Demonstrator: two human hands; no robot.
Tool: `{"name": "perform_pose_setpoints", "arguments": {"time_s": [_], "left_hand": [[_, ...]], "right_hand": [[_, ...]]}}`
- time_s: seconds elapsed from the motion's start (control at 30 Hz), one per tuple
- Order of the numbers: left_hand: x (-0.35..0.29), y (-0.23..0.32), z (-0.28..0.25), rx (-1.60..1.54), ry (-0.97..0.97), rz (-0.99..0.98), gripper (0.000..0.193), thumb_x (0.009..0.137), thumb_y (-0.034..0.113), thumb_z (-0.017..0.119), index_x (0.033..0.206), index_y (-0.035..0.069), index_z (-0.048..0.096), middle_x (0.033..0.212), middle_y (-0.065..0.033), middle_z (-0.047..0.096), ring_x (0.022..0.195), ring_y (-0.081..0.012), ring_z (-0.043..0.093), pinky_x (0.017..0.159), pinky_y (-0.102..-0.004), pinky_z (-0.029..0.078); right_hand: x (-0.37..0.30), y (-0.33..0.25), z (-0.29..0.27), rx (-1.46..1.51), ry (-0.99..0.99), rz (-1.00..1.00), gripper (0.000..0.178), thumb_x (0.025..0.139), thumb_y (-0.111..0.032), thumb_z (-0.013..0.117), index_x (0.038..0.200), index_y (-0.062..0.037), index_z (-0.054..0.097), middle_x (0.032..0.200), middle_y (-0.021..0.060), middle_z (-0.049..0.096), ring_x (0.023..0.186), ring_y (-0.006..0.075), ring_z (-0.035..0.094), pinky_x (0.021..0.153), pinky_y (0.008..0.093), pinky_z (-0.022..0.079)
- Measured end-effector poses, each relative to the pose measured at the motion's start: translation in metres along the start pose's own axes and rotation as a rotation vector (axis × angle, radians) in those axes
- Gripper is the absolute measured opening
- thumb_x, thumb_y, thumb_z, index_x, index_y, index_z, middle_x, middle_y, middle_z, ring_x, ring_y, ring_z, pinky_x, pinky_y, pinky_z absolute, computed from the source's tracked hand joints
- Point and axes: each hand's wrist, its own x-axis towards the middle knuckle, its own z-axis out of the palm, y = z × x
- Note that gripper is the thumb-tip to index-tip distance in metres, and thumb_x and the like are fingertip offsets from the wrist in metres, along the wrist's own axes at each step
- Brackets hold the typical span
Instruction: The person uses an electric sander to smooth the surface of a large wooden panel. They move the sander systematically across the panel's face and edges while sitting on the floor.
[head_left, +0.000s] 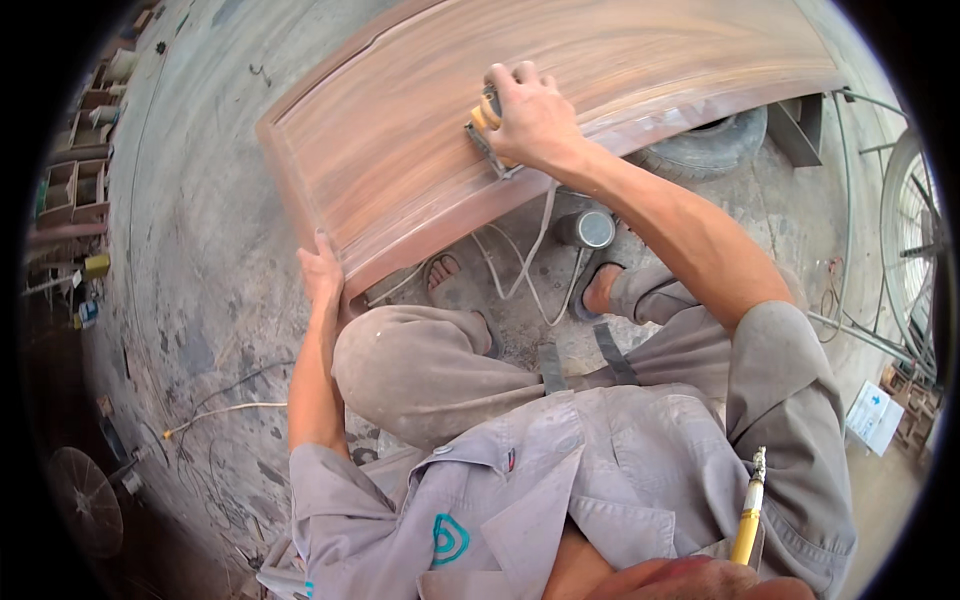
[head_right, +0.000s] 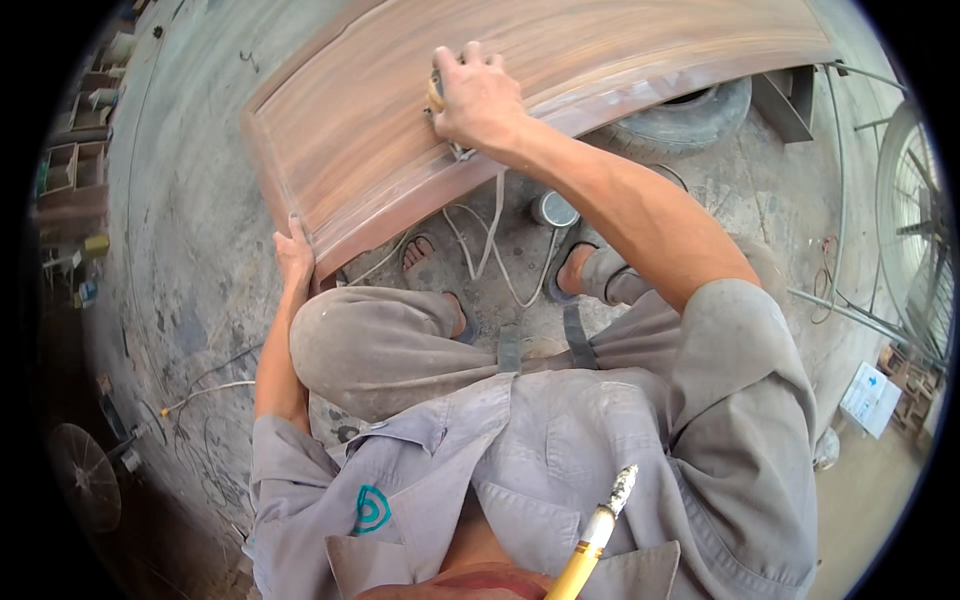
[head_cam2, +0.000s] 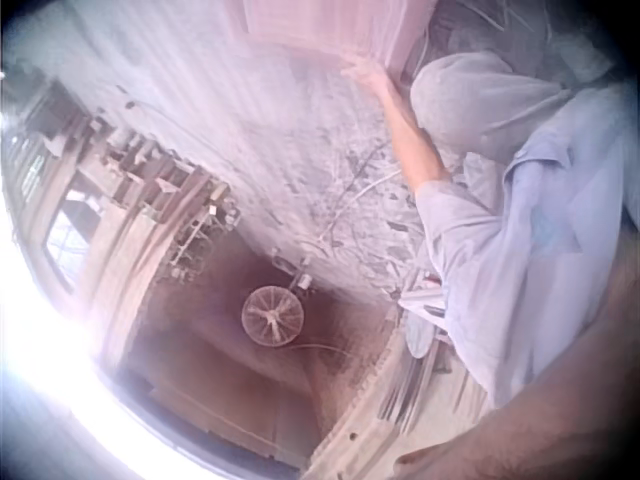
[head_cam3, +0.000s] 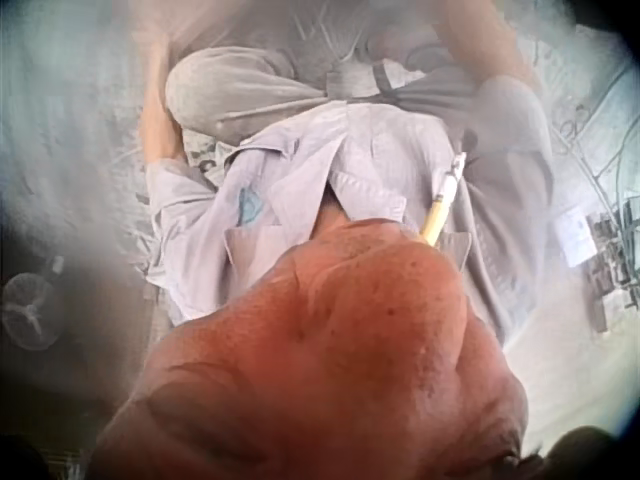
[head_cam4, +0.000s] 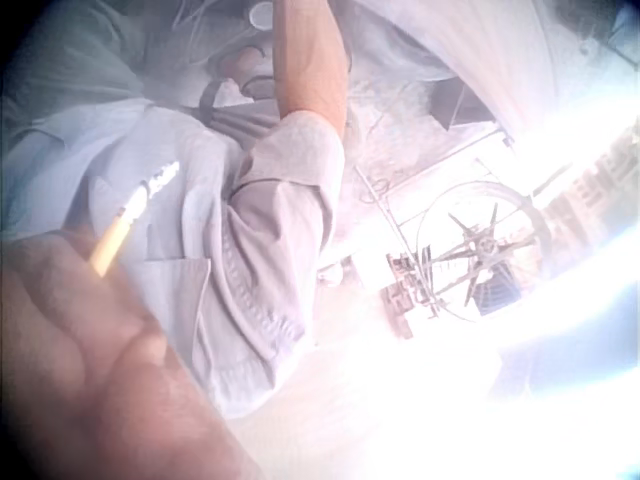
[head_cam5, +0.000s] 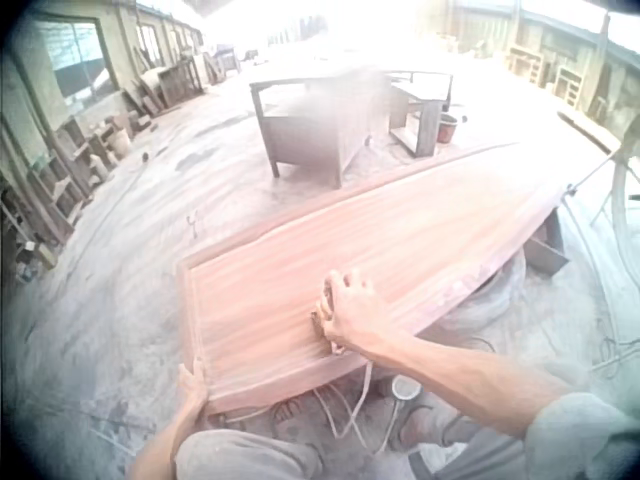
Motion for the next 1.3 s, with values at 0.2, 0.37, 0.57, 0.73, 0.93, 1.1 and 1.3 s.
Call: {"name": "perform_pose_setpoints", "arguments": {"time_s": [0.2, 0.37, 0.57, 0.73, 0.93, 1.1, 1.3], "left_hand": [[0.005, 0.008, 0.004, 0.018, -0.024, -0.005, 0.08, 0.098, 0.067, 0.042, 0.129, -0.005, 0.052, 0.123, -0.0354, 0.064, 0.119, -0.05, 0.06, 0.101, -0.0534, 0.046], [0.005, 0.002, 0.002, -0.01, 0.006, 0.017, 0.079, 0.099, 0.066, 0.042, 0.127, -0.007, 0.053, 0.121, -0.0355, 0.064, 0.117, -0.0505, 0.06, 0.1, -0.0528, 0.046], [0.006, 0.0, 0.002, -0.002, -0.002, 0.037, 0.077, 0.1, 0.064, 0.042, 0.127, -0.007, 0.053, 0.12, -0.0357, 0.064, 0.116, -0.0504, 0.061, 0.099, -0.0525, 0.046], [0.002, -0.001, -0.003, 0.011, 0.023, 0.051, 0.076, 0.101, 0.064, 0.041, 0.125, -0.007, 0.053, 0.12, -0.0354, 0.064, 0.117, -0.0497, 0.061, 0.099, -0.0518, 0.046], [-0.001, 0.009, 0.003, 0.035, 0.022, 0.078, 0.075, 0.102, 0.063, 0.039, 0.124, -0.006, 0.054, 0.12, -0.0347, 0.064, 0.117, -0.0491, 0.061, 0.099, -0.0519, 0.046], [-0.01, 0.007, -0.012, 0.114, 0.001, 0.001, 0.074, 0.102, 0.064, 0.038, 0.125, -0.005, 0.054, 0.119, -0.0352, 0.065, 0.115, -0.0512, 0.061, 0.097, -0.0542, 0.047], [-0.001, 0.008, -0.009, 0.129, 0.021, -0.019, 0.075, 0.101, 0.065, 0.037, 0.125, -0.005, 0.053, 0.118, -0.0363, 0.065, 0.113, -0.0529, 0.061, 0.098, -0.0557, 0.047]], "right_hand": [[0.009, 0.073, -0.031, -0.074, 0.053, 0.065, 0.056, 0.079, -0.025, 0.077, 0.128, -0.012, 0.054, 0.124, 0.0219, 0.057, 0.113, 0.0463, 0.06, 0.094, 0.0519, 0.054], [0.026, 0.164, -0.076, -0.148, 0.123, 0.063, 0.054, 0.081, -0.03, 0.076, 0.127, -0.0111, 0.056, 0.121, 0.0223, 0.061, 0.111, 0.0434, 0.063, 0.096, 0.0486, 0.052], [0.043, 0.256, -0.128, -0.169, 0.113, 0.08, 0.054, 0.082, -0.032, 0.075, 0.127, -0.0089, 0.055, 0.122, 0.0227, 0.062, 0.109, 0.0418, 0.065, 0.095, 0.0471, 0.052], [0.051, 0.336, -0.158, -0.091, 0.148, 0.051, 0.055, 0.083, -0.033, 0.075, 0.128, -0.0085, 0.055, 0.122, 0.021, 0.063, 0.109, 0.0393, 0.064, 0.095, 0.045, 0.051], [0.063, 0.421, -0.185, -0.216, 0.24, 0.053, 0.056, 0.084, -0.033, 0.076, 0.13, -0.0083, 0.053, 0.122, 0.0201, 0.064, 0.111, 0.0388, 0.064, 0.096, 0.044, 0.051], [0.071, 0.359, -0.181, -0.104, 0.069, 0.237, 0.055, 0.082, -0.033, 0.074, 0.126, -0.0074, 0.054, 0.12, 0.0223, 0.064, 0.106, 0.0402, 0.064, 0.094, 0.0445, 0.052], [0.052, 0.288, -0.134, -0.124, 0.132, -0.004, 0.051, 0.081, -0.03, 0.071, 0.123, -0.0067, 0.055, 0.119, 0.0227, 0.062, 0.108, 0.0405, 0.063, 0.095, 0.046, 0.05]]}}
